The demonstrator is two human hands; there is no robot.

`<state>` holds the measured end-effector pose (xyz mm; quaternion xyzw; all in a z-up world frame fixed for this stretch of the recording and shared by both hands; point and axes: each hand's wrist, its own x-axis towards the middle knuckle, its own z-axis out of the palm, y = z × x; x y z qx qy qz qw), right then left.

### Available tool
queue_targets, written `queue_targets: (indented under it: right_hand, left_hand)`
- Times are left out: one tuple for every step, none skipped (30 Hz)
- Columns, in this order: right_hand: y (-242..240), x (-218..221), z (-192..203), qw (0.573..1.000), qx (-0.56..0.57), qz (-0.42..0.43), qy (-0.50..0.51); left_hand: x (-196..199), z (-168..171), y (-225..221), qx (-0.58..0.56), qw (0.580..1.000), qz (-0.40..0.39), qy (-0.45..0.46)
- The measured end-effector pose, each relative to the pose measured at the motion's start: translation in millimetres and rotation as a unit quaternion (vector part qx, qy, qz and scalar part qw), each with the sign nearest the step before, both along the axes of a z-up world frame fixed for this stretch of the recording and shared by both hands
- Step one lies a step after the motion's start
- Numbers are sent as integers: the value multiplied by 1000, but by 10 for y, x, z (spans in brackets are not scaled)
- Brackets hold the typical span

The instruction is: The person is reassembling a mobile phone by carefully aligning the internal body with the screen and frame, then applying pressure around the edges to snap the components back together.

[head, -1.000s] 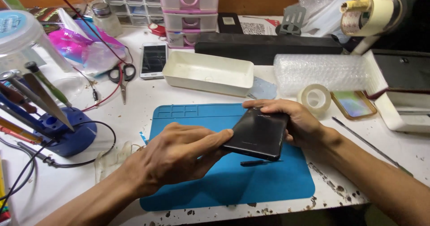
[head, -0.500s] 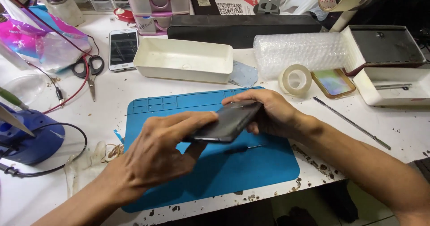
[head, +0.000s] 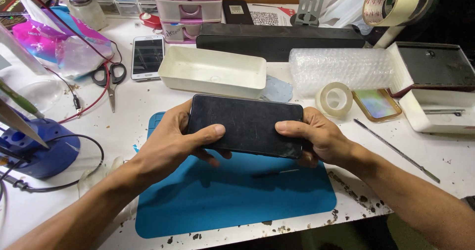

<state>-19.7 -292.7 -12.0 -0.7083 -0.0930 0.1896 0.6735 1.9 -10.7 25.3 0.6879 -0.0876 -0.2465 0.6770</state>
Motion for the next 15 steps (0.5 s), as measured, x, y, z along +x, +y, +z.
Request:
queue_targets:
  right_hand:
    - [3,4,-10,1000,24,2,19]
    - [4,9,-21,998,49,4,38]
    - [3,3,-25,998,50,2,39]
    - [4,-2,-28,996,55,-10,63]
    - [7,1,-27,994,59,-20,87]
    - [31,-5,1,994,60,-21,88]
    - [54,-6,31,991,86,-16,105]
    - [79,-9,63,986,113,-12,121]
    - [84,-14,66,987,111,-11,120]
    - [88,-20,69,981,117,-13,151]
    - [96,-39,63,975,125,-16,184]
    - [111,-48,75,975,125,-17,185]
    - [128,-49,89,976,113,-27,183]
    - [145,-50,102,978,101,-37,181]
    - [170,-65,175,978,100,-37,181]
  left_hand:
    - [-1,10,-7,13,1000,4,-4]
    - [-1,19,-16,27,1000,8,-8]
    - [-14,6,-8,28,1000,5,-7]
    - [-26,-6,2,83,995,25,-55]
    - [-40,-17,16,136,984,46,-103]
    - [-26,-73,40,136,984,46,-102]
    - [-15,-132,65,165,958,17,-232]
    - [-5,-189,91,191,914,-12,-358]
    - [-3,-203,101,190,914,-10,-359]
    - [-1,-217,110,171,888,-29,-425]
    - [-5,-233,122,153,859,-51,-486]
    - [-6,-236,115,153,859,-52,-485]
    - [-8,-239,111,143,845,-48,-514]
    - [-10,-242,107,133,829,-44,-541]
    - [-28,-222,104,133,829,-43,-541]
